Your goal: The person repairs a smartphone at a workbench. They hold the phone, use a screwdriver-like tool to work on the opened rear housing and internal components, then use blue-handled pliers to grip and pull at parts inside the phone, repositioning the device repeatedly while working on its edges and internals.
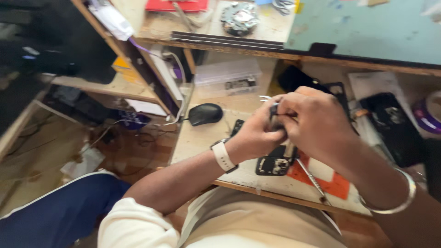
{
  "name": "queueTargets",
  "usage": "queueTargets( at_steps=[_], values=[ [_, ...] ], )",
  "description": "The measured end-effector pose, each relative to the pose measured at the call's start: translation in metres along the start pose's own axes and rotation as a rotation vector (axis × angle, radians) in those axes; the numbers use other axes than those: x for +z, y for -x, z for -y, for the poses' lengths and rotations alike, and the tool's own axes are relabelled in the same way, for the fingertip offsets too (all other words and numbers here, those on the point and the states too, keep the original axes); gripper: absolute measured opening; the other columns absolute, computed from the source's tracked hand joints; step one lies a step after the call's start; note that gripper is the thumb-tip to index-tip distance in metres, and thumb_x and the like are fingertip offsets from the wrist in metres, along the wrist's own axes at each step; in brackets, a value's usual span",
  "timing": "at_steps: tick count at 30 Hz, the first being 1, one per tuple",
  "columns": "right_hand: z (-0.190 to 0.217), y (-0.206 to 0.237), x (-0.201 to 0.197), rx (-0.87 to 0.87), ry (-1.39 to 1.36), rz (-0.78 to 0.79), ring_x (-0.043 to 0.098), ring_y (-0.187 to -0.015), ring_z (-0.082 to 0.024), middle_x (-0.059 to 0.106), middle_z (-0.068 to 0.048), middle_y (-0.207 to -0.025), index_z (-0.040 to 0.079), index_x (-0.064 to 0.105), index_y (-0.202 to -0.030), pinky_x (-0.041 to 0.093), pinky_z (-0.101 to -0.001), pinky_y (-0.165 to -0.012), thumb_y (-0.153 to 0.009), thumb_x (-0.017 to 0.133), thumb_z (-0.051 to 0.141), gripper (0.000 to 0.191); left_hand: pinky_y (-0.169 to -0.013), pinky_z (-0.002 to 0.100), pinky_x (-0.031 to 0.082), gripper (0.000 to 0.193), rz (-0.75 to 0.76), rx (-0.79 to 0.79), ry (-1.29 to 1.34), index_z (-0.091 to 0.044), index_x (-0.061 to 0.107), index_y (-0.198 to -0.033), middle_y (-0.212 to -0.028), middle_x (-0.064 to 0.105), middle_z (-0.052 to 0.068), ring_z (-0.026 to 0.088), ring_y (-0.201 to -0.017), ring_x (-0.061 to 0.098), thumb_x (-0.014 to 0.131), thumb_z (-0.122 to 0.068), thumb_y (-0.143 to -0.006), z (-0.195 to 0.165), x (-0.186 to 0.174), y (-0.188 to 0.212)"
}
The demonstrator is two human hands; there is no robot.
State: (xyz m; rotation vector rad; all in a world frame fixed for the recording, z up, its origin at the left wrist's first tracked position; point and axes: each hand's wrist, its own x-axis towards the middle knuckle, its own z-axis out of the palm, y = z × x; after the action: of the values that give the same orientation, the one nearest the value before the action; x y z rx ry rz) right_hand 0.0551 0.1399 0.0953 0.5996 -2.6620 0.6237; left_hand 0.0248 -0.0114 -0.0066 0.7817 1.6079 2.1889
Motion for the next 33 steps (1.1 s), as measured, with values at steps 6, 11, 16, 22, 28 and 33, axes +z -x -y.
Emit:
queueTargets(
  at_steps=[6,11,16,22,28,33],
  values=[
    [-0.001,-0.001,0.002,-0.023,-0.019,-0.043,0.068,-0.081,-0.032,0.069,-0.011,-0.087,0.007,0.076,-0.086,0.055,-0.0432,-0.073,-0.078,0.077,0.009,0.007,-0.09,0.024,0.052,0.065,-0.011,0.011,0.019,-0.003,0.038,-0.15,-0.123,0.059,0.006,0.009,-0.109,0.058,0.06,0.007,-0.089,0.002,0.001,-0.002],
    [0.0,0.001,0.002,-0.009,-0.047,-0.03,0.069,-0.078,-0.03,0.069,-0.011,-0.086,0.006,0.076,-0.086,0.055,-0.0409,-0.071,-0.08,0.076,0.008,0.006,-0.093,0.024,0.052,0.063,0.005,0.024,0.058,-0.003,0.038,-0.149,-0.123,0.058,0.006,0.009,-0.11,0.059,0.061,0.007,-0.091,0.003,0.003,-0.003],
    [-0.001,-0.002,-0.001,0.001,-0.05,0.011,0.069,-0.076,-0.03,0.069,-0.012,-0.084,0.006,0.077,-0.087,0.055,-0.0408,-0.069,-0.079,0.077,0.008,0.008,-0.092,0.024,0.051,0.062,-0.005,0.025,-0.033,-0.001,0.04,-0.148,-0.122,0.059,0.006,0.009,-0.108,0.058,0.06,0.008,-0.09,0.003,0.002,-0.001],
    [-0.002,-0.002,-0.004,0.006,-0.036,0.039,0.069,-0.074,-0.03,0.069,-0.011,-0.082,0.006,0.077,-0.085,0.056,-0.0397,-0.069,-0.078,0.077,0.009,0.008,-0.094,0.024,0.051,0.063,0.01,0.034,0.073,-0.003,0.04,-0.149,-0.123,0.059,0.005,0.01,-0.11,0.058,0.06,0.007,-0.09,0.011,0.003,-0.002],
    [0.005,-0.006,-0.003,-0.019,-0.085,-0.002,0.069,-0.073,-0.03,0.069,-0.011,-0.083,0.006,0.076,-0.087,0.056,-0.0394,-0.067,-0.076,0.076,0.006,0.011,-0.098,0.026,0.051,0.063,-0.004,0.039,0.112,-0.002,0.042,-0.149,-0.126,0.06,0.007,0.012,-0.116,0.059,0.062,0.007,-0.09,0.005,-0.005,-0.003],
    [-0.003,-0.001,-0.006,-0.137,-0.147,-0.008,0.069,-0.075,-0.03,0.069,-0.011,-0.085,0.006,0.075,-0.089,0.056,-0.0386,-0.068,-0.077,0.075,0.006,0.012,-0.096,0.026,0.051,0.064,-0.016,-0.004,0.129,-0.001,0.041,-0.15,-0.125,0.06,0.007,0.011,-0.114,0.059,0.063,0.006,-0.089,0.011,-0.007,-0.004]
  ],
)
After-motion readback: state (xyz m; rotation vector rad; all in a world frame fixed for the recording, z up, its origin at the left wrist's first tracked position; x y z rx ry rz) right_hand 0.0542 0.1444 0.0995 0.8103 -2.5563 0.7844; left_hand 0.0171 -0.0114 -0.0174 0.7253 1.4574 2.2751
